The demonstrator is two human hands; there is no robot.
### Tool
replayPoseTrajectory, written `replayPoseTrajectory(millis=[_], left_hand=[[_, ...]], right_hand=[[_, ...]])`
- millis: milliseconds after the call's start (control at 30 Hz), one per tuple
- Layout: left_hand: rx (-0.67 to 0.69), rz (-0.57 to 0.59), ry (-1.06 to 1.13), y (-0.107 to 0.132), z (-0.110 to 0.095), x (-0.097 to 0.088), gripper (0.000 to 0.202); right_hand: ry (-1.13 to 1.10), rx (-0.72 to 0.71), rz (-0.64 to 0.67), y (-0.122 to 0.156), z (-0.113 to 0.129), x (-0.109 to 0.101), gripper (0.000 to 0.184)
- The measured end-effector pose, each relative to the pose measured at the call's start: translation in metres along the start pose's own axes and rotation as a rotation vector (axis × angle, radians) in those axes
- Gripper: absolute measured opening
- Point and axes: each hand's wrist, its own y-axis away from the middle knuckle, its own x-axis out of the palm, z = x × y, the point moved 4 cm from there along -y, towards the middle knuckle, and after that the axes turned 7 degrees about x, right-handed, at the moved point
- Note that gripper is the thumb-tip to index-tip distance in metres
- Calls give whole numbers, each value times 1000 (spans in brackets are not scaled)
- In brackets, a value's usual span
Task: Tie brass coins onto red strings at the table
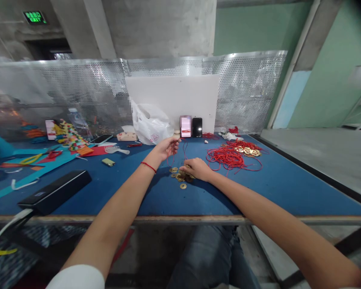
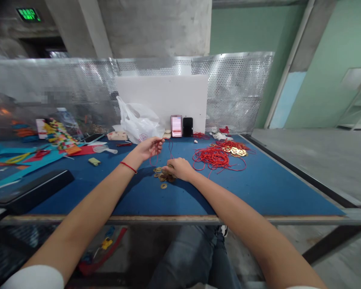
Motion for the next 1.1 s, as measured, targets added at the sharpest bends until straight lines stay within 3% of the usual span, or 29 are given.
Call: replayPoseTrajectory(millis=[267,833,1100], left_hand=[[1,4,-7,2,-1,2,16],[-1,19,-25,0,1,3,16],[2,18,-25,1,0,4,17]], right_hand=[[-41,100,-111,-1,-5,-7,38],[-497,204,-415,-10,-31,-16,43],[-576,160,-366,-10,-31,-14,42]])
